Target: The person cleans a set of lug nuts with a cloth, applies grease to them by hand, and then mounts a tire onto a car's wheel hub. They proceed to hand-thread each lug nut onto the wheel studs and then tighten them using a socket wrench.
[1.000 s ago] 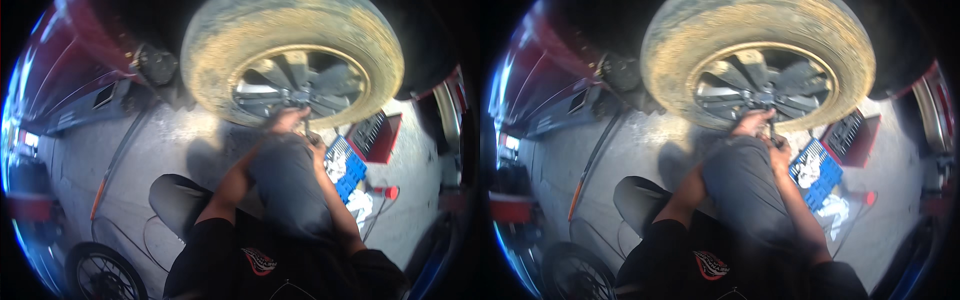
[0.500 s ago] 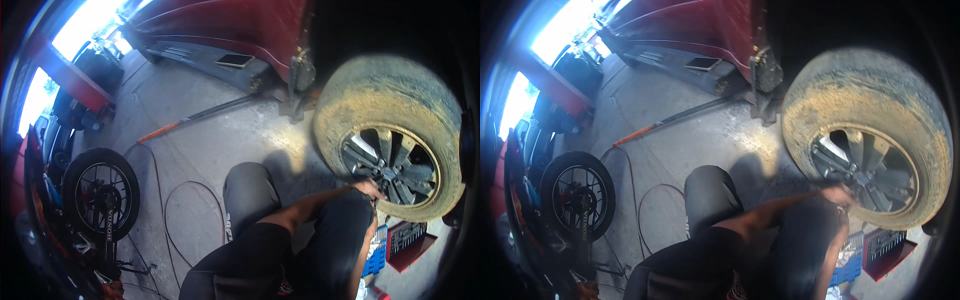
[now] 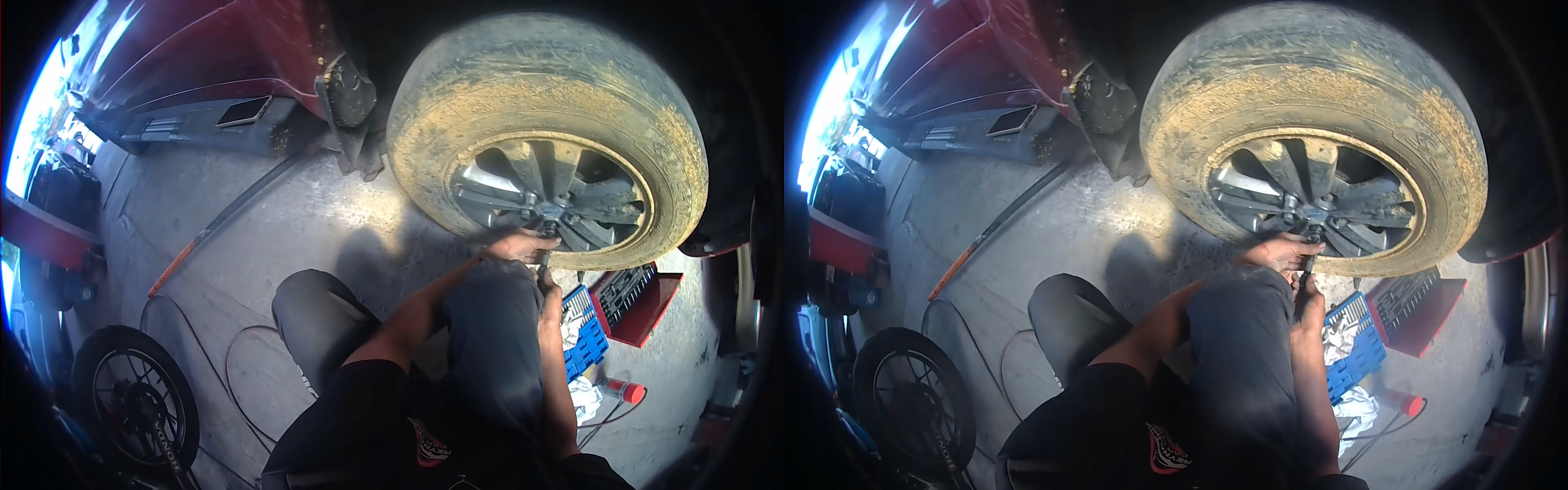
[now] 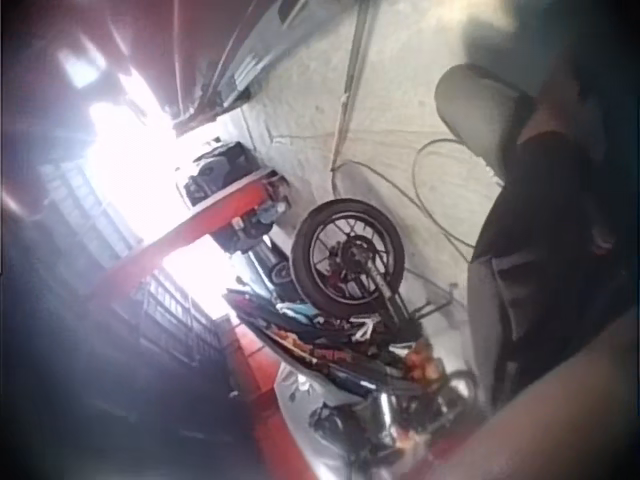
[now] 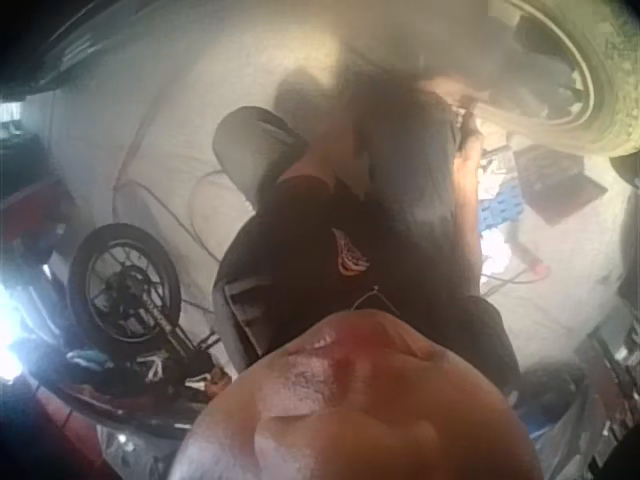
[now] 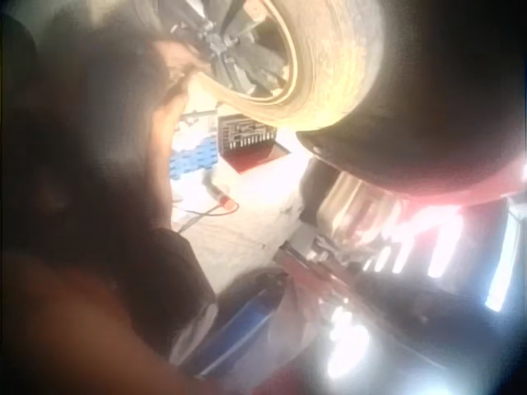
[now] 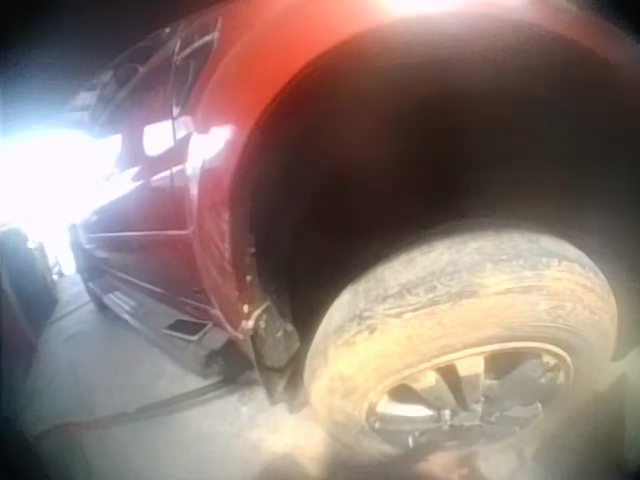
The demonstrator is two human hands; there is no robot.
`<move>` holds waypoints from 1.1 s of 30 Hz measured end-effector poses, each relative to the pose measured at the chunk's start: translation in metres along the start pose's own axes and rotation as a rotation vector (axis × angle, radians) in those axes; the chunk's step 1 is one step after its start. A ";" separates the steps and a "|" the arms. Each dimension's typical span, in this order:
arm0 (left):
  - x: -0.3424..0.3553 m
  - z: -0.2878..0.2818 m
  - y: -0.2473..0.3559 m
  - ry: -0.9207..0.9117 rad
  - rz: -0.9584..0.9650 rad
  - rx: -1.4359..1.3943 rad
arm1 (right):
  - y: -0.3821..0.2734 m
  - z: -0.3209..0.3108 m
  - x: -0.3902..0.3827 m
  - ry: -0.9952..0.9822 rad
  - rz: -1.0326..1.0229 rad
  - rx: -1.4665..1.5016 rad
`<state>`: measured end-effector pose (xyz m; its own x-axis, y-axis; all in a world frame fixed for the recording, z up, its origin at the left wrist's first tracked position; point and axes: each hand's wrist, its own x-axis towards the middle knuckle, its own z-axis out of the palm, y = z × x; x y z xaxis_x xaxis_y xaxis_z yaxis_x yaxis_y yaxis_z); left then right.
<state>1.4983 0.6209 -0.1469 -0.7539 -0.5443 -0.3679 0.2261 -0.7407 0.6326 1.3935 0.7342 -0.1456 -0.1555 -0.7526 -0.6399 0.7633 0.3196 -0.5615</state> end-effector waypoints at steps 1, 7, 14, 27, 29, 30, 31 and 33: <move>0.001 -0.006 0.002 -0.080 -0.082 -0.043 | 0.000 -0.045 0.036 -0.173 0.074 0.083; -0.012 -0.014 -0.005 0.022 0.042 0.032 | -0.002 0.009 -0.014 -0.038 0.087 -0.022; 0.004 -0.026 -0.001 -0.100 -0.017 -0.003 | -0.003 -0.018 0.023 -0.219 0.001 -0.061; -0.004 -0.012 0.005 -0.101 -0.007 -0.018 | -0.004 -0.069 0.069 -0.223 0.021 0.017; 0.000 -0.016 0.004 -0.086 0.011 -0.003 | -0.003 -0.043 0.047 -0.104 0.057 0.046; 0.004 -0.020 0.004 -0.012 0.028 0.066 | -0.001 -0.005 0.016 0.001 0.053 0.034; 0.007 -0.024 0.003 0.066 0.038 0.132 | -0.004 0.037 -0.023 0.008 0.110 0.056; 0.008 -0.018 0.004 0.243 0.047 0.262 | -0.008 0.014 -0.007 -0.086 0.088 -0.008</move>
<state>1.5040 0.6064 -0.1599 -0.5707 -0.6763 -0.4657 0.0672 -0.6037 0.7944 1.3977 0.7284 -0.1296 -0.0335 -0.7679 -0.6397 0.7667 0.3908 -0.5093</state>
